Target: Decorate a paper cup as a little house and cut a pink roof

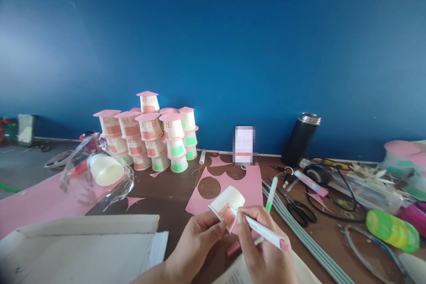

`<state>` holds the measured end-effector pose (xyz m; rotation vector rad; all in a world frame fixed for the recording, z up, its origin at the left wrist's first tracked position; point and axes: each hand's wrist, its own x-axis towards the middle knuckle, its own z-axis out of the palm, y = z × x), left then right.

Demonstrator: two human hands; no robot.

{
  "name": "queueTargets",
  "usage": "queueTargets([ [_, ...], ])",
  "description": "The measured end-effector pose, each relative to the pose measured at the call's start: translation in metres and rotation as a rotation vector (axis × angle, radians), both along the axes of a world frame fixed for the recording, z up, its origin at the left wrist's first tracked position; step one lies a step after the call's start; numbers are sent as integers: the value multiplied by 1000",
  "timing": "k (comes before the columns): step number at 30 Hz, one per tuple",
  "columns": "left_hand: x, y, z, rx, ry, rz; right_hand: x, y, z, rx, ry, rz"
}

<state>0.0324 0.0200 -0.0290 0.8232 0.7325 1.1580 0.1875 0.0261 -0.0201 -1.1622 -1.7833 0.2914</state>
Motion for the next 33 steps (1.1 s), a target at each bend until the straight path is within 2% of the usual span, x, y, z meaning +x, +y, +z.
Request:
queueTargets([
  [5,0,0,-1,-7,-8,-6,-4,-4,2,-83,88,17],
  [11,0,0,-4,27,42,3,-4,-6,4,-118,37,184],
  [17,0,1,-8,43,98,44,-6,-7,5,-167,121,85],
  [23,-1,0,-6,51,85,5,-7,-7,8,-151,85,170],
  [28,0,1,-8,60,120,41,-8,-8,9,-159,120,46],
  [33,-1,3,-12,74,127,9,-7,-7,8,-197,86,129],
])
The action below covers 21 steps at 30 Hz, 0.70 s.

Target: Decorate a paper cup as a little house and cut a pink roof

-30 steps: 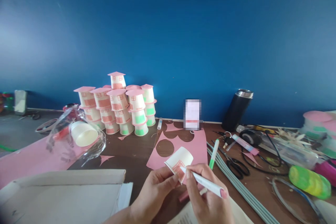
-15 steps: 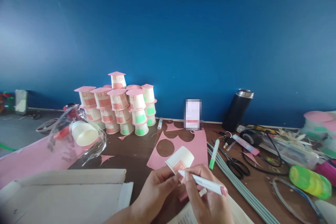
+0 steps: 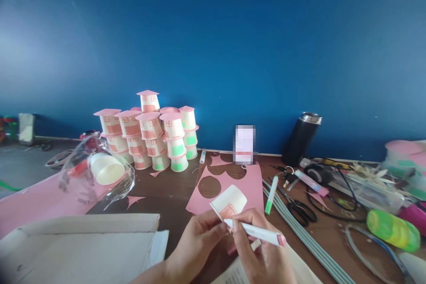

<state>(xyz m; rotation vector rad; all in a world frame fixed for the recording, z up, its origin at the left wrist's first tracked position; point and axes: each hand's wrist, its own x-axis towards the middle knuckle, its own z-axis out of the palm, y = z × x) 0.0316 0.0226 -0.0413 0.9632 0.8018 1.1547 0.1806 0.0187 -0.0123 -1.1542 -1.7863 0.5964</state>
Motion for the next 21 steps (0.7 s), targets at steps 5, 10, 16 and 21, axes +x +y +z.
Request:
queueTargets([
  [5,0,0,-1,3,20,28,-2,-1,0,-33,28,-69],
  [10,2,0,2,-14,-20,23,-2,-1,-2,-54,37,-59],
  [16,3,-1,6,-16,-68,3,0,1,-2,-43,39,-22],
  [21,4,-3,9,5,-114,-26,-6,-2,7,-96,110,-16],
])
